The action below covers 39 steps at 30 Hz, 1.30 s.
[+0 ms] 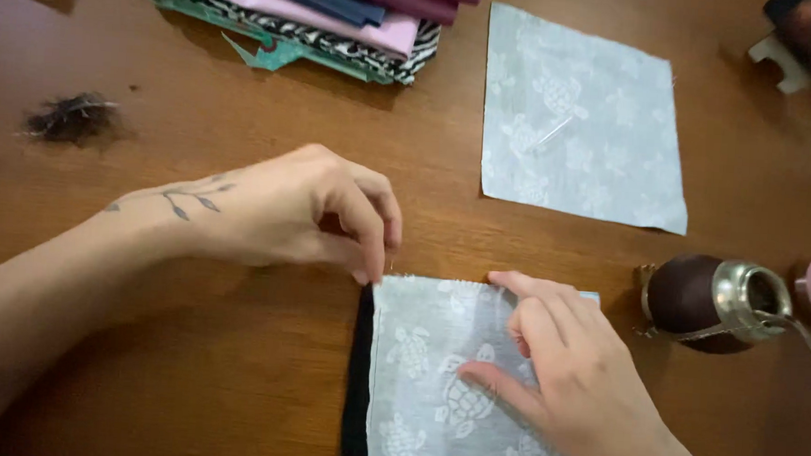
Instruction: Pinning a black fabric strip to a patterned piece of fabric on a wooden table
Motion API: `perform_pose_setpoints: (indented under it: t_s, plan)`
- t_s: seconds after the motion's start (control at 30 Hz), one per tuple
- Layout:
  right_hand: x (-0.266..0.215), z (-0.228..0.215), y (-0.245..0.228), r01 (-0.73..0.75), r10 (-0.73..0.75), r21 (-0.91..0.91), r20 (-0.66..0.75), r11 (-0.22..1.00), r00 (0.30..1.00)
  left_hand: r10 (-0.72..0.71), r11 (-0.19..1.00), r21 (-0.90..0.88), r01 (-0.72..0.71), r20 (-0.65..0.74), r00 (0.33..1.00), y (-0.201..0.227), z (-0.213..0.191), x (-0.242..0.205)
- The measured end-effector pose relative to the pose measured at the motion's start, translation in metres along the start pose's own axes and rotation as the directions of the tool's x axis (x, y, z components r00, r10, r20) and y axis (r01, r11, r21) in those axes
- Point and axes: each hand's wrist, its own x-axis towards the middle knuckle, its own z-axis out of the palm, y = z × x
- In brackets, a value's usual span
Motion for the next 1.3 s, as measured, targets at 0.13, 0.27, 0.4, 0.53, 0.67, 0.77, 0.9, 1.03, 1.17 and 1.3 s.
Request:
perform_pose_setpoints:
  t_s: [0.13,0.27,0.4,0.53,0.67,0.77,0.9,1.03,1.17,1.3]
  plan:
    - [-0.008,0.004,0.001,-0.141,0.141,-0.013,0.021,0.99,0.99,-0.157,0.988,-0.014,0.156,-0.053,0.986,0.006,-0.001,0.001]
    - [-0.001,-0.001,0.0,-0.128,0.13,0.096,-0.005,0.987,0.992,-0.244,0.969,0.017,0.245,-0.073,0.967,0.003,0.004,0.003]
    - [0.026,-0.005,-0.004,-0.058,0.073,0.298,-0.04,0.953,0.997,-0.131,0.982,0.125,0.14,-0.078,0.988,-0.005,0.012,0.005]
    - [0.048,0.015,0.001,-0.092,0.074,0.495,0.057,0.864,0.996,0.01,0.991,0.137,0.002,-0.089,0.996,-0.001,0.02,0.005]
    - [0.05,0.028,0.007,-0.258,0.2,0.612,0.163,0.748,0.966,0.053,0.997,-0.051,-0.061,-0.136,0.989,0.006,0.024,0.004]
    - [0.058,0.013,0.006,-0.288,0.176,0.791,0.228,0.539,0.957,-0.013,0.954,-0.299,-0.018,-0.101,0.995,0.017,0.022,0.005]
    - [0.052,0.005,0.011,-0.357,0.216,0.807,0.287,0.47,0.933,-0.08,0.923,-0.382,0.05,-0.064,0.995,0.015,0.026,0.006]
    - [0.051,-0.004,0.016,-0.414,0.251,0.775,0.331,0.477,0.91,-0.115,0.871,-0.485,0.078,-0.047,0.992,0.014,0.027,0.007]
    - [0.051,-0.003,0.022,-0.419,0.246,0.735,0.34,0.533,0.908,-0.147,0.797,-0.594,0.109,-0.017,0.989,0.016,0.029,0.008]
    - [0.051,-0.008,0.019,-0.439,0.244,0.749,0.365,0.497,0.898,-0.275,0.749,-0.618,0.239,0.037,0.961,0.025,0.026,0.01]
